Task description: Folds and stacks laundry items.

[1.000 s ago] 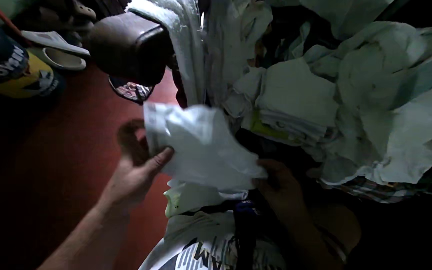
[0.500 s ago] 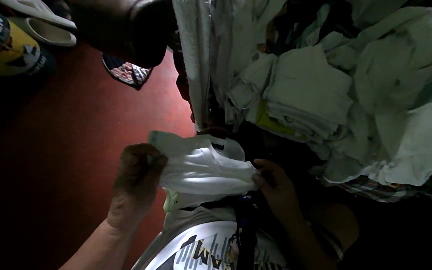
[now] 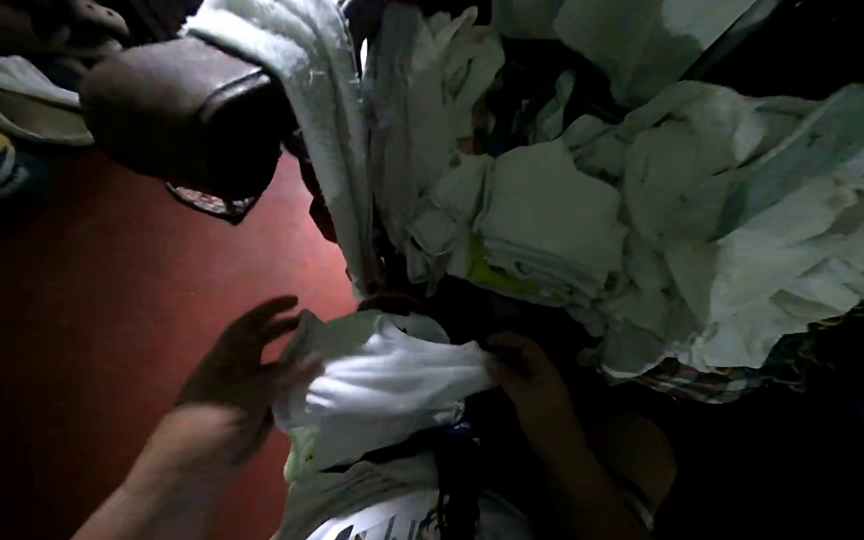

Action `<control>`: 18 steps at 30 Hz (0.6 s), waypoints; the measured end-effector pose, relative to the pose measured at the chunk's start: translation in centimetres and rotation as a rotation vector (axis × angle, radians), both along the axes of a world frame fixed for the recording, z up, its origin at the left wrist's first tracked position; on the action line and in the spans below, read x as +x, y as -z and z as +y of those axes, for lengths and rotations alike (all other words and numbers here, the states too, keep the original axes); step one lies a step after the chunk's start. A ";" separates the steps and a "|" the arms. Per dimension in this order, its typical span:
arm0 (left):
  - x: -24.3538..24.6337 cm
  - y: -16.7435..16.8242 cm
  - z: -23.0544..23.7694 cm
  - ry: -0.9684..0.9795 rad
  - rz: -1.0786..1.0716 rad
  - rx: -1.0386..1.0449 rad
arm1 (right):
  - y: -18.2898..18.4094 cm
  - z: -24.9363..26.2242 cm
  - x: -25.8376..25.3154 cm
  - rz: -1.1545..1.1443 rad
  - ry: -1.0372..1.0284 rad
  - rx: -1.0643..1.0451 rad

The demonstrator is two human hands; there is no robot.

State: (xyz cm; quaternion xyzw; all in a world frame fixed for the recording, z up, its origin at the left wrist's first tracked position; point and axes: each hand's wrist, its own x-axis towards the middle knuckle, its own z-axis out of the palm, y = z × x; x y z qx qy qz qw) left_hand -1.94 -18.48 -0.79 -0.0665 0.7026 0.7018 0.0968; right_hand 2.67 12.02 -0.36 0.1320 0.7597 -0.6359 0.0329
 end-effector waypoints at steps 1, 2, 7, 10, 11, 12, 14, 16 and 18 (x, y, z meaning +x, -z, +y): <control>-1.5 -1.6 1.0 0.011 0.048 0.056 | -1.4 0.6 -0.9 0.036 0.074 0.032; -3.3 -3.5 2.3 0.025 0.081 0.067 | -2.7 1.5 -2.0 0.078 0.139 0.069; -13.8 -10.6 10.4 0.114 0.443 0.095 | -9.8 8.0 -8.4 0.288 0.304 0.301; -18.7 -13.8 14.8 0.143 0.722 0.104 | -12.8 12.0 -11.3 0.592 0.310 0.329; -19.7 -14.3 16.0 0.148 0.782 0.124 | -13.2 13.1 -11.9 0.660 0.297 0.334; -20.3 -14.4 17.1 0.168 0.815 0.153 | -13.2 14.0 -12.0 0.677 0.298 0.345; -20.7 -12.9 18.5 0.236 0.822 0.120 | -11.8 15.1 -11.6 0.545 0.349 0.469; -19.8 -9.7 19.4 0.287 0.729 -0.078 | -8.8 15.9 -11.2 0.320 0.360 0.609; -18.6 -5.7 20.2 0.343 0.519 -0.218 | -5.3 16.5 -11.1 0.159 0.330 0.675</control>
